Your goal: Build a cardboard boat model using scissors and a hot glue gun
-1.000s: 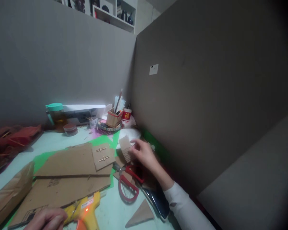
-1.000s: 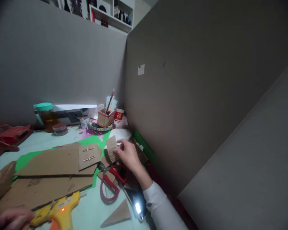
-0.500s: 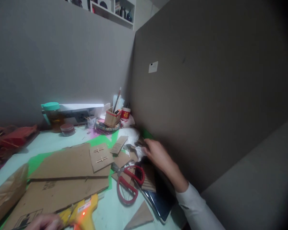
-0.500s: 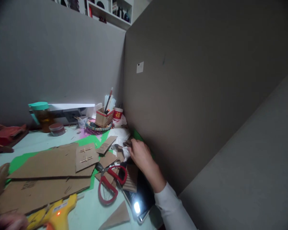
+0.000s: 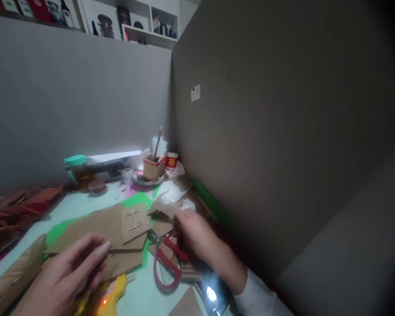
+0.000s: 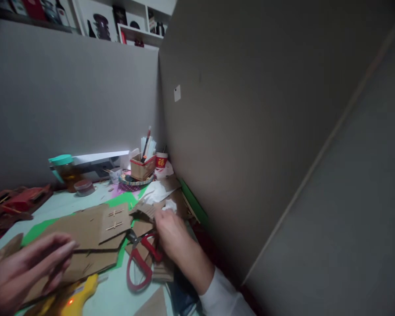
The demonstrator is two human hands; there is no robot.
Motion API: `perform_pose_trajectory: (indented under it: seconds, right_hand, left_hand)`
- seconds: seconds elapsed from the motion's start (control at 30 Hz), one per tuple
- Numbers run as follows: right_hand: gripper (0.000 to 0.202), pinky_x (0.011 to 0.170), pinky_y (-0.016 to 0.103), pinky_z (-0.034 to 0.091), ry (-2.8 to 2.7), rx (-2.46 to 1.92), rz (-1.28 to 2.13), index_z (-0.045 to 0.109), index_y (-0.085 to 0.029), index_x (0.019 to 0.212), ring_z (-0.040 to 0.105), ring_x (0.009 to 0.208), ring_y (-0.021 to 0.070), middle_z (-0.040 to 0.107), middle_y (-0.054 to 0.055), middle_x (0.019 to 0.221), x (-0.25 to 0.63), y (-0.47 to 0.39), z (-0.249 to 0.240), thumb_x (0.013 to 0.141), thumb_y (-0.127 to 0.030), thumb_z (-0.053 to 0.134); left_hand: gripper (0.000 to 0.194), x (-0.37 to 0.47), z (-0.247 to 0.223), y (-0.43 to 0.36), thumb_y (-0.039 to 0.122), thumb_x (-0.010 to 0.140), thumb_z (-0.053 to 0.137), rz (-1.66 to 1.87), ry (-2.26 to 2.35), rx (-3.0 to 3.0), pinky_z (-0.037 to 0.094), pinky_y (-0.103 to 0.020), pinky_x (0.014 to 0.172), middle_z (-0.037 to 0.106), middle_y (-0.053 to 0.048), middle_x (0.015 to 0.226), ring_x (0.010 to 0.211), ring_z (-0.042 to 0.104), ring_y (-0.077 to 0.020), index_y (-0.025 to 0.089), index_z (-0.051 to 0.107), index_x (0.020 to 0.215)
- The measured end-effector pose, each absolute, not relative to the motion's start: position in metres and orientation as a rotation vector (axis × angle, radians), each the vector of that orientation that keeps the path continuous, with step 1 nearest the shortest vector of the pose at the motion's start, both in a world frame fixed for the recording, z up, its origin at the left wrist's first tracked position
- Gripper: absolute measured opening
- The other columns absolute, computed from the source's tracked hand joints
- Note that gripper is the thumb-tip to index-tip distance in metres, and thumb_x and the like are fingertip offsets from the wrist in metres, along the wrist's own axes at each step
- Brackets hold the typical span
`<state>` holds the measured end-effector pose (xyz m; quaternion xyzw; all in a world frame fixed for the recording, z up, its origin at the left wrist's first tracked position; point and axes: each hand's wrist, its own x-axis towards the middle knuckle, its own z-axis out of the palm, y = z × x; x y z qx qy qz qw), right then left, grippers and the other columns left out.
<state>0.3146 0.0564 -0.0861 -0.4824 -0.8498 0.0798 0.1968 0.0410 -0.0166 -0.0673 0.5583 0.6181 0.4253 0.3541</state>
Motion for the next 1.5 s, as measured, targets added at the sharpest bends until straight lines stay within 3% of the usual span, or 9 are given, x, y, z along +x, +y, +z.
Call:
perform_pose_trajectory:
  seconds: [0.13, 0.27, 0.37, 0.5, 0.67, 0.77, 0.87, 1.03, 1.5]
  right_hand:
    - [0.021, 0.089, 0.027, 0.050, -2.465, -0.999, 0.244, 0.067, -0.018, 0.105, 0.063, 0.103, 0.0177, 0.069, 0.006, 0.108, 0.305, 0.044, -0.088, 0.086, -0.009, 0.065]
    - [0.021, 0.087, 0.021, 0.049, -2.371, -0.870, 0.221, 0.068, -0.024, 0.095, 0.064, 0.102, 0.0156, 0.071, 0.000, 0.105, 0.313, 0.041, -0.080, 0.078, -0.012, 0.071]
    - [0.031, 0.093, 0.027, 0.049, -2.104, -1.082, 0.163, 0.064, -0.021, 0.112, 0.063, 0.109, 0.0176, 0.070, 0.006, 0.115, 0.338, 0.045, -0.067, 0.088, -0.004, 0.052]
    - [0.043, 0.093, 0.033, 0.050, -1.804, -1.429, 0.120, 0.054, -0.013, 0.129, 0.065, 0.111, 0.0215, 0.067, 0.015, 0.122, 0.364, 0.049, -0.055, 0.095, 0.001, 0.033]
    - [0.032, 0.088, 0.034, 0.054, -1.925, -1.631, 0.183, 0.062, -0.014, 0.116, 0.068, 0.104, 0.0222, 0.069, 0.011, 0.114, 0.363, 0.053, -0.064, 0.092, 0.003, 0.050]
    - [0.017, 0.090, 0.041, 0.056, -2.023, -1.735, 0.247, 0.064, -0.014, 0.114, 0.067, 0.103, 0.0214, 0.068, 0.008, 0.115, 0.361, 0.060, -0.075, 0.097, -0.017, 0.060]
    - [0.026, 0.089, 0.043, 0.057, -2.110, -1.762, 0.318, 0.063, -0.016, 0.118, 0.067, 0.104, 0.0218, 0.066, 0.008, 0.119, 0.363, 0.065, -0.083, 0.097, -0.031, 0.064]
    - [0.033, 0.090, 0.044, 0.056, -2.193, -1.771, 0.379, 0.060, -0.018, 0.126, 0.065, 0.107, 0.0231, 0.062, 0.009, 0.126, 0.364, 0.068, -0.084, 0.097, -0.034, 0.063]
    - [0.028, 0.087, 0.042, 0.057, -2.247, -1.815, 0.246, 0.062, -0.018, 0.122, 0.066, 0.103, 0.0216, 0.065, 0.007, 0.119, 0.359, 0.080, -0.092, 0.098, -0.033, 0.063]
  left_hand:
    - [0.035, 0.077, -0.035, 0.034, 0.058, 0.084, 0.058, 0.861, 1.507, 1.951, 0.046, -0.026, 0.050, 0.059, 0.002, 0.063, 0.056, 0.056, -0.0172, 0.023, 0.063, 0.081]
    - [0.024, 0.103, -0.032, 0.081, 0.039, 0.088, 0.055, 0.816, 1.423, 2.174, 0.052, -0.034, 0.071, 0.071, -0.005, 0.084, 0.077, 0.065, -0.0222, 0.020, 0.069, 0.090]
    - [0.021, 0.124, -0.041, 0.105, 0.026, 0.094, 0.051, 0.714, 1.289, 2.370, 0.051, -0.044, 0.090, 0.073, -0.008, 0.101, 0.098, 0.067, -0.0241, 0.016, 0.069, 0.097]
    - [0.024, 0.163, -0.055, 0.124, 0.032, 0.096, 0.059, 0.473, 1.035, 2.642, 0.050, -0.050, 0.096, 0.069, -0.008, 0.116, 0.107, 0.065, -0.0246, 0.018, 0.066, 0.114]
    - [0.019, 0.191, -0.068, 0.148, 0.032, 0.093, 0.064, 0.165, 0.782, 2.876, 0.052, -0.049, 0.095, 0.068, -0.007, 0.116, 0.108, 0.064, -0.0246, 0.018, 0.067, 0.106]
    - [0.025, 0.186, -0.067, 0.158, 0.034, 0.094, 0.063, 0.125, 0.810, 2.902, 0.055, -0.047, 0.090, 0.066, -0.009, 0.121, 0.105, 0.065, -0.0242, 0.019, 0.065, 0.114]
    - [0.033, 0.174, -0.064, 0.161, 0.035, 0.093, 0.064, 0.150, 0.843, 2.890, 0.055, -0.049, 0.092, 0.062, -0.010, 0.130, 0.110, 0.064, -0.0262, 0.019, 0.062, 0.122]
    - [0.028, 0.155, -0.063, 0.156, 0.032, 0.093, 0.065, 0.233, 0.897, 2.845, 0.052, -0.052, 0.097, 0.063, -0.010, 0.129, 0.115, 0.062, -0.0274, 0.018, 0.064, 0.116]
    - [0.030, 0.159, -0.072, 0.161, 0.035, 0.093, 0.064, 0.154, 0.928, 2.723, 0.057, -0.046, 0.087, 0.066, -0.009, 0.121, 0.102, 0.066, -0.0240, 0.018, 0.063, 0.119]
